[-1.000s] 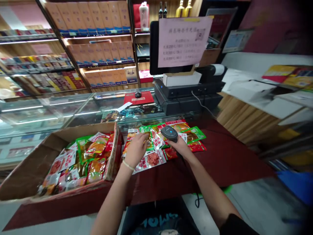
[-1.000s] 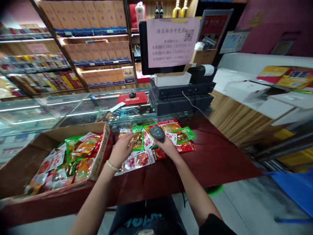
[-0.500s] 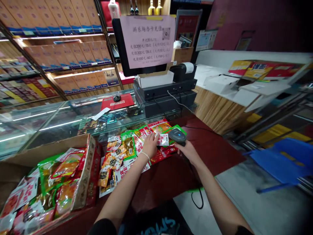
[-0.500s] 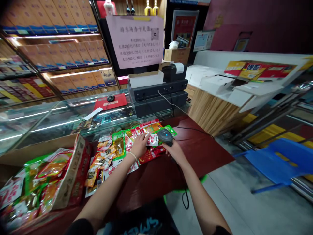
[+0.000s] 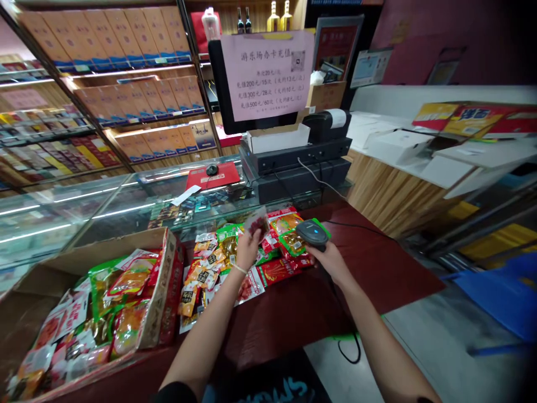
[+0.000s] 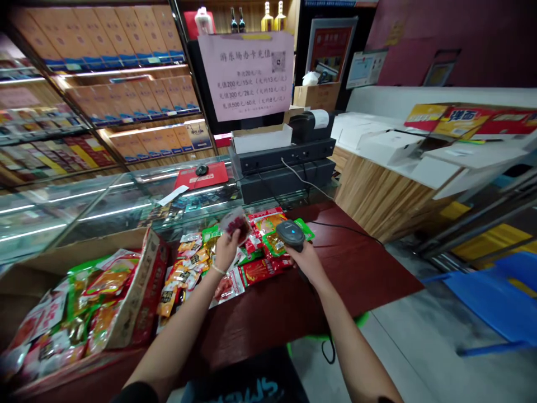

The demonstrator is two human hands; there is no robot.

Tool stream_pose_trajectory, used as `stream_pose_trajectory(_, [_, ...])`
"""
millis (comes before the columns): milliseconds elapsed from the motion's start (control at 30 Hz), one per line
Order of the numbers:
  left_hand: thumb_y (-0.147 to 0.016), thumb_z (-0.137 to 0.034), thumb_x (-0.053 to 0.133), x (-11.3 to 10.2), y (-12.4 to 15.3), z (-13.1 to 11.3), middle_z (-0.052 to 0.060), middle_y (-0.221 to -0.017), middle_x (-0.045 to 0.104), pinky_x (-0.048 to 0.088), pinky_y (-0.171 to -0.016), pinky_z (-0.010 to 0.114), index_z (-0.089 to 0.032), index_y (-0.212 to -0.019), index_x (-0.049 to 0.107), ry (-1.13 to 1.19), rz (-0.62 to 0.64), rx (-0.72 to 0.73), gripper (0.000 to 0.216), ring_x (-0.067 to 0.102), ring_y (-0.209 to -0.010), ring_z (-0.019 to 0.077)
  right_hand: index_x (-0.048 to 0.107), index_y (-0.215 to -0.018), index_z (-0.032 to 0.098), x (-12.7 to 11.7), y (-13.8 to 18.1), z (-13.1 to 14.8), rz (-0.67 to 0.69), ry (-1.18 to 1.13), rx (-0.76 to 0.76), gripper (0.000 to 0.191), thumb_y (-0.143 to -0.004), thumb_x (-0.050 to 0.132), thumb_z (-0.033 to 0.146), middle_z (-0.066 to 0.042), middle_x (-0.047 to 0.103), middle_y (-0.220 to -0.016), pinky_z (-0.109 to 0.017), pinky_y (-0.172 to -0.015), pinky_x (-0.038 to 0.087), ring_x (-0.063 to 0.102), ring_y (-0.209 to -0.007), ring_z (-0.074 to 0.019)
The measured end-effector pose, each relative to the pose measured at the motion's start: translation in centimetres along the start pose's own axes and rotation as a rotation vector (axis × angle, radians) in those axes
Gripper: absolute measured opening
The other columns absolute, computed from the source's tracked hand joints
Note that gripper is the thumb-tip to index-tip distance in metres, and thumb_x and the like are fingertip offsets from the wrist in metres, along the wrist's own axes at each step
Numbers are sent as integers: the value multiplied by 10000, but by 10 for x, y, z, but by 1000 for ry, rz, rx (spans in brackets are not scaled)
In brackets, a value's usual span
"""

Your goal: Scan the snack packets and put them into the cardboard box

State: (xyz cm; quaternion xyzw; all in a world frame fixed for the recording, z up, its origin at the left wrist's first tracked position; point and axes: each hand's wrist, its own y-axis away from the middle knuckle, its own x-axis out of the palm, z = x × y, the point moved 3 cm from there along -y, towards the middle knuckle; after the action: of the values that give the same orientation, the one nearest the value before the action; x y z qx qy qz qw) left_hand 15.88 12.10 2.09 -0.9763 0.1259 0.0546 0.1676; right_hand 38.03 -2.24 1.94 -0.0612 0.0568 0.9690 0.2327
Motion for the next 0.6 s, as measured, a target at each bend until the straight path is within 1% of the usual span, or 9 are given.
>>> stream_pose_trajectory(33, [-846,-418,638,-6,-1,-2,79,-1004,737,487,-962,391,-183,-982,704,126,-130,-63,279,654,-1031,273,573,-801,212,3,0,2,18,2,-14,325,-713,735,479,30,556,-463,-273,-406,390,494,-398,-151])
stream_pose_trajectory(100, [-850,-470,627,-15,0,-4,67,-1069,726,499,-952,372,-176,-1057,670,418,-281,-141,362,649,-1055,251,576,-809,212,10,0,6,51,5,-28,346,-712,741,501,31,548,-458,-278,-416,404,497,-403,-154])
stream_pose_trajectory(167, [-858,-465,624,-23,2,-4,62,-1133,710,504,-959,360,-183,-1117,639,660,-334,-199,383,648,-1074,225,580,-818,212,18,2,9,79,6,-26,363,-715,741,520,31,547,-455,-278,-419,411,501,-404,-155])
stream_pose_trajectory(233, [-869,-454,615,-36,7,0,75,-1137,709,504,-967,347,-178,-1091,643,796,-368,-271,355,648,-1085,211,573,-793,213,27,4,11,103,11,-21,365,-726,733,534,24,555,-467,-276,-414,407,501,-401,-152])
stream_pose_trajectory(300, [-884,-469,587,-51,16,7,97,-1128,711,507,-966,345,-166,-1057,653,872,-364,-342,355,640,-1108,212,558,-755,217,37,7,13,117,19,-33,363,-739,724,539,19,562,-485,-273,-403,390,493,-396,-148])
stream_pose_trajectory(367, [-883,-486,576,-65,26,16,115,-1127,708,518,-948,369,-158,-1063,650,926,-294,-394,382,634,-1119,228,554,-735,221,48,11,16,121,42,-58,358,-744,718,539,23,552,-482,-276,-400,377,481,-387,-146])
stream_pose_trajectory(433, [-853,-444,628,-78,36,26,113,-1114,710,530,-916,381,-162,-1081,635,938,-242,-406,363,642,-1097,234,580,-750,221,62,15,19,136,85,-78,344,-735,720,536,29,532,-458,-282,-406,379,479,-387,-154])
stream_pose_trajectory(533, [-769,-296,735,-92,50,43,64,-1075,714,529,-889,338,-192,-1083,601,892,-297,-363,356,660,-1035,191,645,-863,212,89,23,23,211,151,-95,344,-718,723,514,22,549,-462,-292,-438,417,536,-445,-189])
stream_pose_trajectory(600, [-723,-250,774,-96,56,54,26,-1018,714,527,-852,302,-202,-1044,587,870,-347,-368,375,671,-964,156,658,-969,220,107,28,24,254,188,-118,368,-720,714,484,13,595,-521,-298,-473,454,594,-525,-214])
